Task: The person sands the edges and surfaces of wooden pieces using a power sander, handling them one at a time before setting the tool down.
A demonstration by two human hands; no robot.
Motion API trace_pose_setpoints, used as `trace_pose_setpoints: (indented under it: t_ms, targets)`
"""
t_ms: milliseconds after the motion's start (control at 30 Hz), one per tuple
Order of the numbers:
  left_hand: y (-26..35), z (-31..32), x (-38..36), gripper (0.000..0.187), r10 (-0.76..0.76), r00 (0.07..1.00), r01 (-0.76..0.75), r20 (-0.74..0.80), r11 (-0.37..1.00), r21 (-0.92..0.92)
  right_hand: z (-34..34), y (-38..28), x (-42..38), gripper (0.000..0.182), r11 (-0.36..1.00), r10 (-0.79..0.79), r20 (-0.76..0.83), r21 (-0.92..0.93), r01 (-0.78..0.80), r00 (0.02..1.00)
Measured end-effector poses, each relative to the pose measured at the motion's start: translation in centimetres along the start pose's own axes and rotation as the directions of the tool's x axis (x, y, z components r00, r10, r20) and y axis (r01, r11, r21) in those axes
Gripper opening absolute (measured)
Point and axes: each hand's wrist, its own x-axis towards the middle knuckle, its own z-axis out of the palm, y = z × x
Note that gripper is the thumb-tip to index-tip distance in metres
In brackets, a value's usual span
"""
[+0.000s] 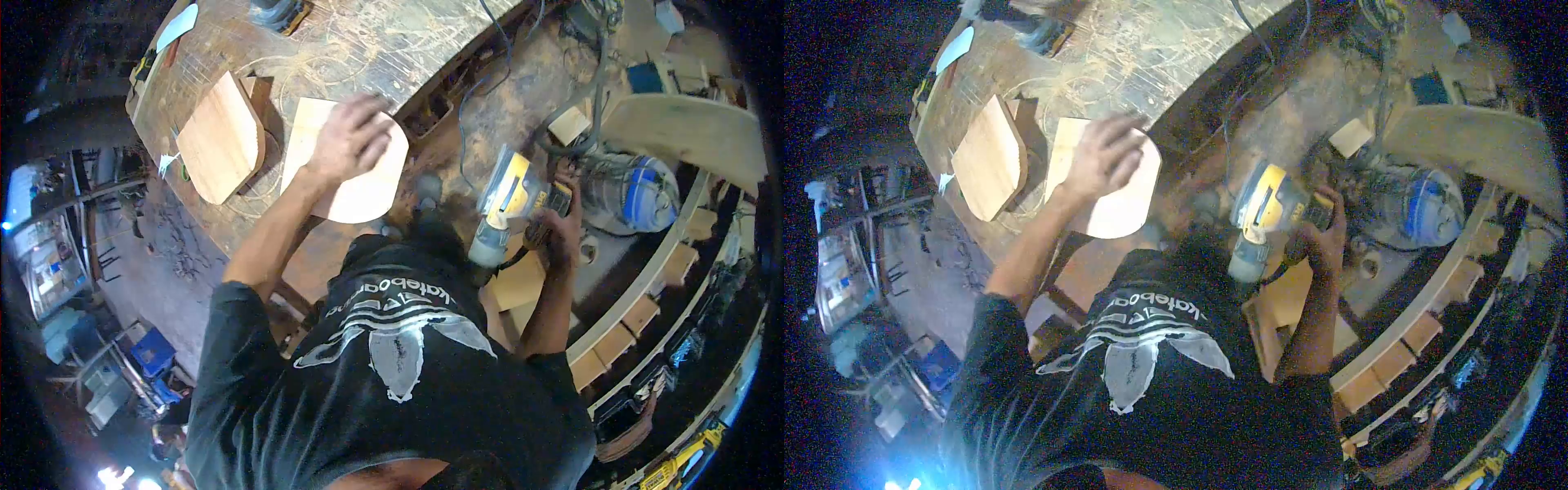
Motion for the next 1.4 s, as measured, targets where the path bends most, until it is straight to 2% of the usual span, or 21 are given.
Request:
trace_pose_setpoints:
  t_ms: [33, 100, 133, 200, 233, 300, 367, 433, 467, 533, 567, 700, 767, 833, 900, 967, 1033, 1100, 1167, 1233, 1400]
  targets:
    - [0.3, -0.3, -0.9, 0.034, -0.21, 0.976, 0.211, -0.052, 0.977, 0.024, -0.3, 0.8, 0.0, 0.073, 0.999, -0.015, 0.018, -0.039, 0.015, 1.0]
    - [0.8, -0.7, -3.0, 0.051, -0.516, 0.826, 0.557, -0.226, 0.808, 0.191, -0.1, 1.9, 0.2, 0.077, 0.995, 0.044, 0.006, 0.087, -0.044, 0.999]
    - [0.7, 0.2, -4.0, 0.051, -0.507, 0.837, 0.543, -0.204, 0.814, 0.205, -1.0, 3.5, 0.7, 0.078, 0.999, -0.002, 0.022, 0.043, 0.001, 1.0]
    - [1.1, 1.2, -4.9, 0.068, -0.665, 0.7, 0.709, -0.261, 0.604, 0.364, -1.1, 4.4, 0.9, 0.079, 1.0, -0.019, 0.035, 0.022, 0.018, 0.999]
    - [0.7, 1.6, -5.1, 0.068, -0.662, 0.707, 0.7, -0.247, 0.609, 0.373, -1.3, 5.1, 1.3, 0.079, 0.999, -0.008, 0.027, 0.032, 0.007, 1.0]
    - [0.9, 0.8, -2.5, 0.076, -0.632, 0.765, 0.638, -0.125, 0.715, 0.287, -1.7, 5.5, 2.0, 0.081, 0.998, -0.008, 0.139, -0.065, 0.017, 0.99]
    - [-0.4, 0.1, -0.5, 0.074, -0.467, 0.883, 0.445, 0.04, 0.862, 0.243, 0.1, 4.6, 1.5, 0.082, 0.999, 0.031, 0.13, -0.023, -0.028, 0.991]
    - [-1.8, -0.5, 1.5, 0.073, -0.357, 0.924, 0.331, 0.14, 0.927, 0.179, 2.2, 3.7, 1.1, 0.081, 0.992, 0.079, 0.197, 0.081, -0.097, 0.977]
    - [-2.8, -0.6, 2.1, 0.074, -0.311, 0.938, 0.285, 0.15, 0.943, 0.174, 3.1, 3.8, 1.0, 0.077, 0.988, 0.016, 0.218, 0.143, -0.049, 0.976]
    - [-4.6, -0.2, 2.7, 0.073, -0.215, 0.968, 0.199, 0.131, 0.972, 0.129, 5.6, 3.2, 0.1, 0.077, 0.977, 0.06, 0.223, 0.188, -0.103, 0.973]
    - [-5.1, -0.1, 2.8, 0.073, -0.207, 0.969, 0.191, 0.137, 0.974, 0.12, 6.5, 3.2, -0.3, 0.077, 0.961, 0.09, 0.231, 0.237, -0.146, 0.969]
    - [-5.7, 0.1, 3.2, 0.069, -0.257, 0.963, 0.256, 0.084, 0.966, 0.024, 9.4, 5.8, -1.0, 0.076, 0.961, -0.022, 0.183, 0.274, -0.029, 0.983]
    - [-5.4, -0.1, 3.5, 0.065, -0.355, 0.928, 0.362, 0.115, 0.931, -0.045, 10.6, 7.5, -1.1, 0.078, 0.961, -0.044, 0.142, 0.276, 0.004, 0.989]
    - [-5.9, 0.5, 4.5, 0.062, -0.269, 0.961, 0.271, 0.069, 0.962, -0.028, 11.8, 8.7, -0.8, 0.081, 0.922, -0.047, 0.055, 0.386, 0.022, 0.997]
    - [-6.8, 1.3, 5.4, 0.058, -0.181, 0.983, 0.181, 0.02, 0.983, -0.014, 12.2, 8.8, -0.8, 0.084, 0.943, -0.062, 0.058, 0.33, 0.039, 0.996]
    - [-7.5, 2.1, 6.0, 0.053, -0.285, 0.957, 0.288, 0.056, 0.955, -0.069, 12.6, 9.8, -1.4, 0.086, 0.967, -0.01, 0.028, 0.253, 0.002, 1.0]
    - [-7.8, 2.6, 7.0, 0.058, -0.361, 0.931, 0.362, 0.053, 0.932, -0.011, 13.8, 11.6, -0.8, 0.086, 0.958, -0.054, 0.019, 0.283, 0.047, 0.998]
    - [-6.9, 2.6, 7.5, 0.063, -0.475, 0.877, 0.449, 0.08, 0.866, 0.22, 14.1, 13.5, -0.7, 0.081, 0.973, -0.181, -0.125, 0.12, 0.196, 0.976]
    - [-7.6, 3.0, 7.1, 0.068, -0.445, 0.892, 0.43, 0.08, 0.89, 0.153, 14.1, 13.4, -0.4, 0.083, 0.982, -0.182, -0.121, 0.031, 0.187, 0.976]
    - [-7.7, 3.7, 6.4, 0.068, -0.364, 0.929, 0.369, -0.062, 0.92, 0.131, 15.0, 13.0, -0.3, 0.085, 0.937, -0.169, -0.155, 0.28, 0.208, 0.973]
    - [-6.8, 2.2, 6.6, 0.061, -0.367, 0.929, 0.362, 0.054, 0.928, 0.089, 16.0, 10.2, -1.3, 0.085, 0.939, -0.089, -0.184, 0.311, 0.144, 0.979]
